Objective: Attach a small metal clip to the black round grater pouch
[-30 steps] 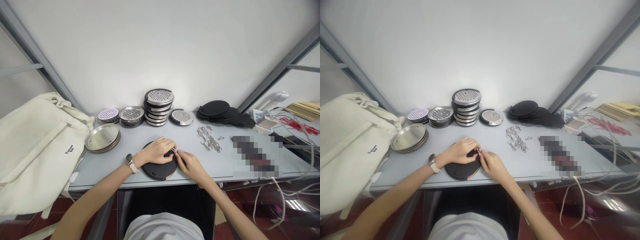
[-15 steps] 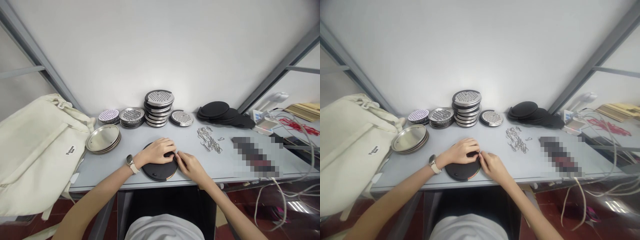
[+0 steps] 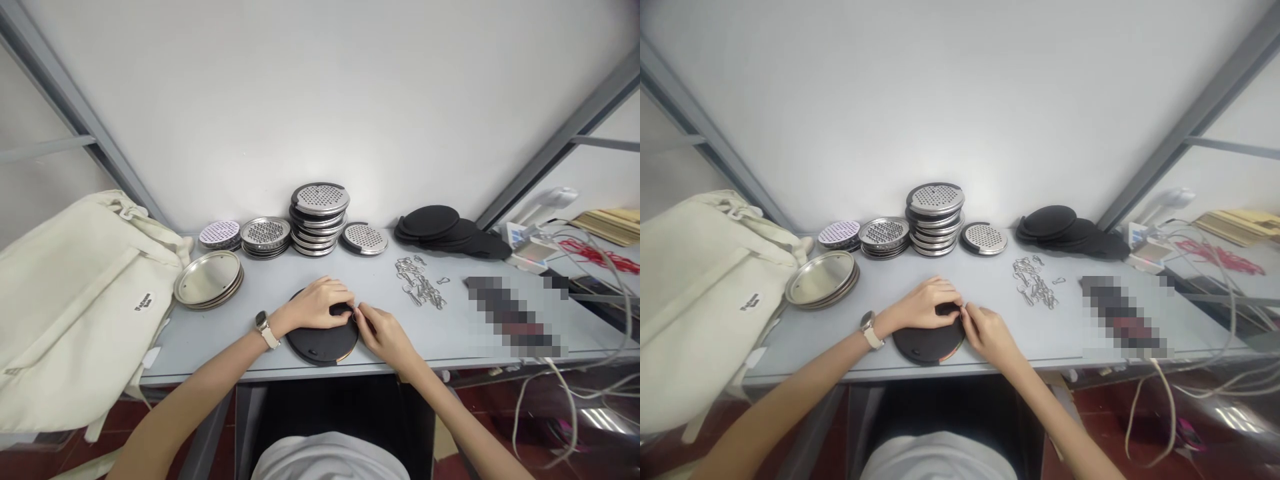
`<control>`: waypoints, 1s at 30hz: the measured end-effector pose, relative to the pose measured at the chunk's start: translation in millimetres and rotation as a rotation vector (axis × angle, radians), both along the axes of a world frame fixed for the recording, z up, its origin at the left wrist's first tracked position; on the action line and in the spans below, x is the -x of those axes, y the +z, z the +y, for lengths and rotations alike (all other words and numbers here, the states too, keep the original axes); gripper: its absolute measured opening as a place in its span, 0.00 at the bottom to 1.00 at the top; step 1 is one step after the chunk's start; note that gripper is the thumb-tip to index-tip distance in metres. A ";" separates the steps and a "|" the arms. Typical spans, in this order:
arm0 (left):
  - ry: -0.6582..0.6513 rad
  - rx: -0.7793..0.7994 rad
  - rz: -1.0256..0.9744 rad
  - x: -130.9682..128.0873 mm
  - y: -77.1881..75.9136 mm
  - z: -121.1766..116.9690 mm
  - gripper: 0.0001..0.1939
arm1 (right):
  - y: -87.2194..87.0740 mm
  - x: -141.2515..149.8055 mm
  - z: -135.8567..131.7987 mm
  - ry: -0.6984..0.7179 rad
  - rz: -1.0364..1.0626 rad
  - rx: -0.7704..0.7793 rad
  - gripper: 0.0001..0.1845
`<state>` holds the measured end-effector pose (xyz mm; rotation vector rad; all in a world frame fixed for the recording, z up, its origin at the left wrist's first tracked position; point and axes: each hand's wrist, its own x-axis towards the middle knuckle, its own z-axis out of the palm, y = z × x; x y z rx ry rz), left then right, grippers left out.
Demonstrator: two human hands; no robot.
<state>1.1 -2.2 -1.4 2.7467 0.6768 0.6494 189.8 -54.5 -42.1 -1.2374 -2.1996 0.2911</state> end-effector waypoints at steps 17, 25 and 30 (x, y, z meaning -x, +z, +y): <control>-0.019 0.016 -0.009 -1.8 -0.1 0.5 0.02 | 0.7 -2.2 -0.1 0.006 0.065 0.024 0.13; -0.016 0.007 -0.015 -1.9 0.5 0.0 0.02 | 3.5 -0.9 -1.2 0.030 0.045 0.075 0.14; -0.013 0.029 -0.015 -2.3 -1.6 1.2 0.02 | 5.4 -0.4 -0.7 0.038 0.050 0.095 0.15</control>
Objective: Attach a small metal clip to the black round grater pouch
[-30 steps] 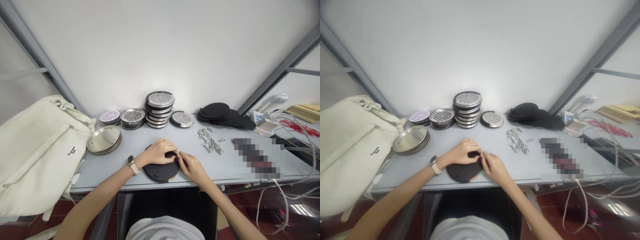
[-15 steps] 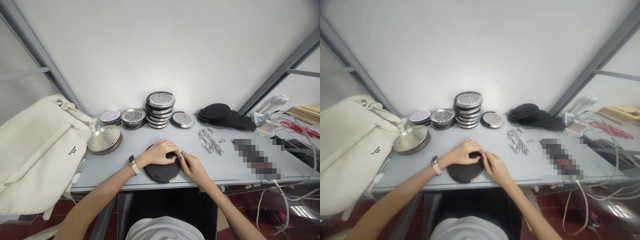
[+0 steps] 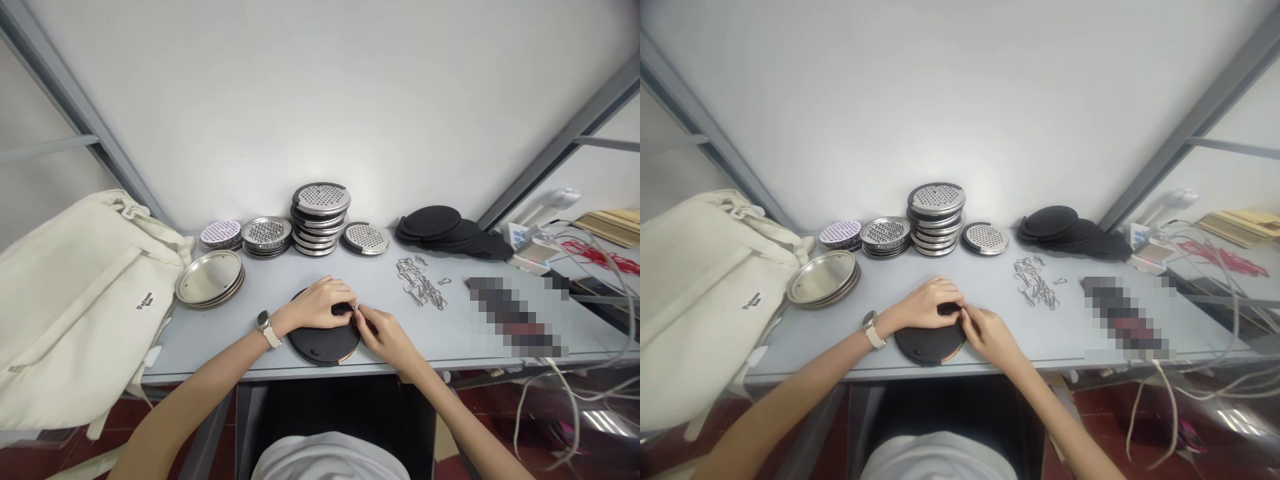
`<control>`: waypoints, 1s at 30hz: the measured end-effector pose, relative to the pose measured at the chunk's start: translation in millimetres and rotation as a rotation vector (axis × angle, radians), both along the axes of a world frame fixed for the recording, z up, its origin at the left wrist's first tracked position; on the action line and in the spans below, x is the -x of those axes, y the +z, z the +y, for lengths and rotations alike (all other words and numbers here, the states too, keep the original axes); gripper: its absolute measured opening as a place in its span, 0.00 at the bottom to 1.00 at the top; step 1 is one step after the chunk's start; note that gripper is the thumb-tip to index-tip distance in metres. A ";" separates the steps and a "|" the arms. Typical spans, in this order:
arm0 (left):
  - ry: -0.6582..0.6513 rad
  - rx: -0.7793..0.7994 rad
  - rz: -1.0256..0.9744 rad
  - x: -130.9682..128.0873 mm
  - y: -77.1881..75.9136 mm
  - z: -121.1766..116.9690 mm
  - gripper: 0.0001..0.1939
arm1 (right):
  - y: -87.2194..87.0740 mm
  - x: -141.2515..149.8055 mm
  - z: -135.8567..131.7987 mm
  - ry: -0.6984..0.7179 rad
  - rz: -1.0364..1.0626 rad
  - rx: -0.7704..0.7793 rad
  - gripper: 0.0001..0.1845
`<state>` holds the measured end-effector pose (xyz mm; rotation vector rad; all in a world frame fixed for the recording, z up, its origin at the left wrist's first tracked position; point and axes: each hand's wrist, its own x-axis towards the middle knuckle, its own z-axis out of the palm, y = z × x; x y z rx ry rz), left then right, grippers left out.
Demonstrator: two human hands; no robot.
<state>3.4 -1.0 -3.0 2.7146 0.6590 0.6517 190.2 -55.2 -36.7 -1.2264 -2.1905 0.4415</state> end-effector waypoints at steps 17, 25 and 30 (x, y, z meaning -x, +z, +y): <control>0.001 0.000 -0.003 0.5 0.4 0.2 0.01 | -1.4 -0.1 0.6 -0.005 0.033 0.053 0.14; -0.018 0.008 -0.010 0.5 0.9 -0.7 0.03 | -2.3 -2.3 0.4 -0.054 0.133 0.070 0.15; -0.018 -0.008 -0.021 0.2 1.1 -0.1 0.03 | -3.3 -2.3 0.4 -0.030 0.115 0.077 0.15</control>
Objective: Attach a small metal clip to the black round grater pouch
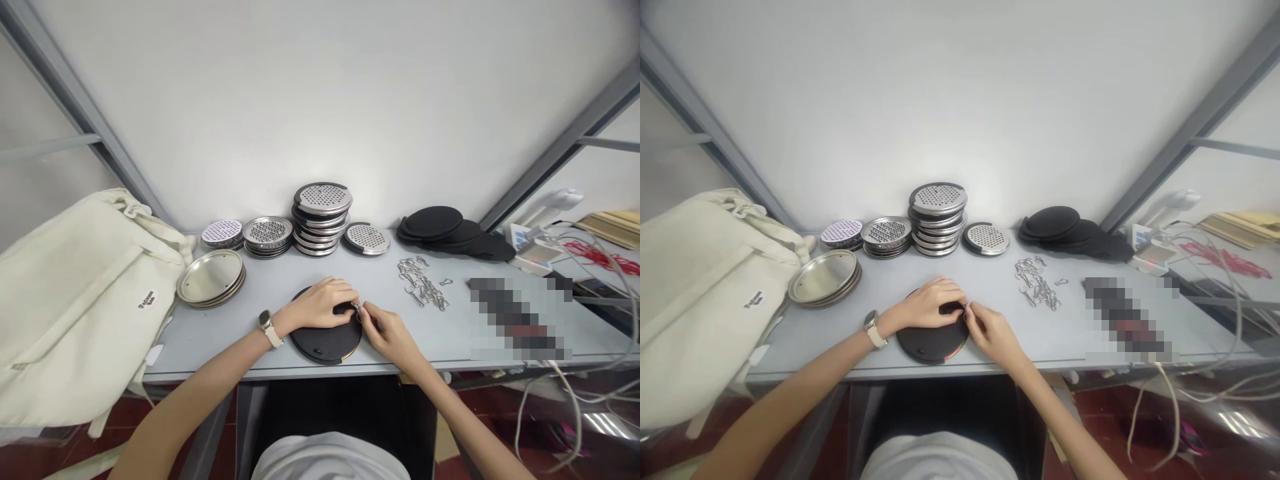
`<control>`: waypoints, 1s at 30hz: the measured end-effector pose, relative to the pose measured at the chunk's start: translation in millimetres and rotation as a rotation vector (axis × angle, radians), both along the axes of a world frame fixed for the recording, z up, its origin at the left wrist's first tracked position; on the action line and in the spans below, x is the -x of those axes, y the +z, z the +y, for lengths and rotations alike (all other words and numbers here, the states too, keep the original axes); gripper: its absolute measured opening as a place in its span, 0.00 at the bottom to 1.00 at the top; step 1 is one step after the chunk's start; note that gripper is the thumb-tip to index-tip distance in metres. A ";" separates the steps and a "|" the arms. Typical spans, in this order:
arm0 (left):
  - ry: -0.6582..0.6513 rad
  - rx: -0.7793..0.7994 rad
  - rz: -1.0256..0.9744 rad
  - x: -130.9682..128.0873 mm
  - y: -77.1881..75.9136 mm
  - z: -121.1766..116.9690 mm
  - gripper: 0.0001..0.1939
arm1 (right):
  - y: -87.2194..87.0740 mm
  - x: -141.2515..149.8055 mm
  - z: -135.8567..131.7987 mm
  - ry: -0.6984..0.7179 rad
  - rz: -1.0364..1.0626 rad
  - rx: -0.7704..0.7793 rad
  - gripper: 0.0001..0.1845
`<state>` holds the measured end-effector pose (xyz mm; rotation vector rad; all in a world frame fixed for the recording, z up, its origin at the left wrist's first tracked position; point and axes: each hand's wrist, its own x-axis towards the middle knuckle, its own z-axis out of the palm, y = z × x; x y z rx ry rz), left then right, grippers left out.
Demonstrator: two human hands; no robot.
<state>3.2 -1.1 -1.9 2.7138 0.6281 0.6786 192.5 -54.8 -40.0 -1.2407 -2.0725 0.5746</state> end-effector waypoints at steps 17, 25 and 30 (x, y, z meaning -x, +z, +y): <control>0.045 -0.025 0.004 1.2 0.5 -0.3 0.04 | -2.8 3.3 -0.1 0.012 -0.114 -0.101 0.13; 0.097 -0.075 -0.022 1.1 3.1 -4.3 0.14 | -3.4 3.2 1.7 -0.038 -0.130 -0.072 0.13; 0.034 -0.126 0.031 1.0 1.2 -1.7 0.08 | -2.8 3.8 2.4 -0.039 -0.155 -0.055 0.12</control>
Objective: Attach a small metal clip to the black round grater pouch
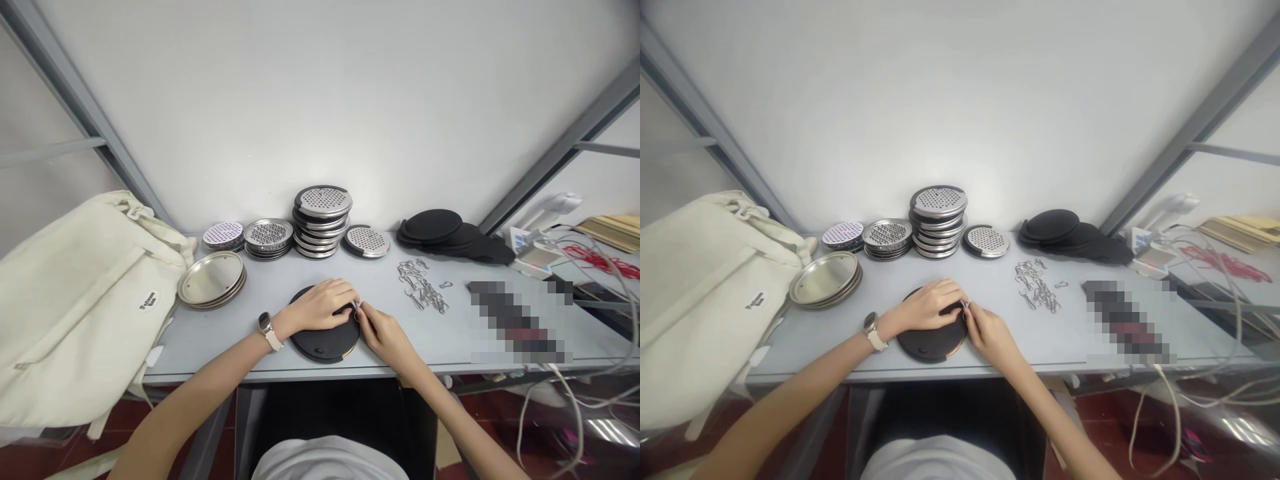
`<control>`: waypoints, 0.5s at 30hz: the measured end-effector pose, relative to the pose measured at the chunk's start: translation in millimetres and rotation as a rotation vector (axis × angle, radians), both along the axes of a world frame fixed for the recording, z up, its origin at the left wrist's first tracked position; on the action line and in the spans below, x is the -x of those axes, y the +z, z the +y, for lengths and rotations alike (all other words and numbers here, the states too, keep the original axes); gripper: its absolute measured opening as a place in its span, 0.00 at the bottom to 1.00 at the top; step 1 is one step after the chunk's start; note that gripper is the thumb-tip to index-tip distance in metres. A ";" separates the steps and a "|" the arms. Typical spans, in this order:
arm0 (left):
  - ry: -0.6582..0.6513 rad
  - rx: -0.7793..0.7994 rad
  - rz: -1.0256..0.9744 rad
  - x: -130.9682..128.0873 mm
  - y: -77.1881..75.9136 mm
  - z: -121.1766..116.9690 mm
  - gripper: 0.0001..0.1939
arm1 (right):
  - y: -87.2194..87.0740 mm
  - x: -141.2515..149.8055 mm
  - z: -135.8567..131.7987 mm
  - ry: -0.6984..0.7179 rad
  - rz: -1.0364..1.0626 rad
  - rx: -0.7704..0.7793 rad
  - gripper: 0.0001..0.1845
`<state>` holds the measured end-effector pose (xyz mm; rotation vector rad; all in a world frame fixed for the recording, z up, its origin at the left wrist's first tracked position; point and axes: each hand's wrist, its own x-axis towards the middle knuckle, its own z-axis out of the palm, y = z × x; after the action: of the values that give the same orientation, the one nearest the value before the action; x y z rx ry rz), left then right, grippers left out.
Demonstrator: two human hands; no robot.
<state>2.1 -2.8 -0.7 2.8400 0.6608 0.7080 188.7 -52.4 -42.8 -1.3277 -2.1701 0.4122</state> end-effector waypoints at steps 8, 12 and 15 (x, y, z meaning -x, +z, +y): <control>-0.031 0.006 -0.045 0.6 -1.0 0.6 0.13 | 2.1 -0.1 -0.1 0.001 -0.002 -0.013 0.12; -0.025 0.022 -0.040 0.3 -2.2 0.8 0.14 | 2.3 -0.1 0.8 0.005 0.003 -0.016 0.12; -0.006 0.017 -0.030 0.3 -2.8 0.7 0.13 | 1.7 -0.3 1.7 0.004 -0.008 -0.013 0.13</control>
<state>1.9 -2.1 -3.4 2.8092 0.6507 0.7387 189.1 -50.8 -41.1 -1.3206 -2.1783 0.3945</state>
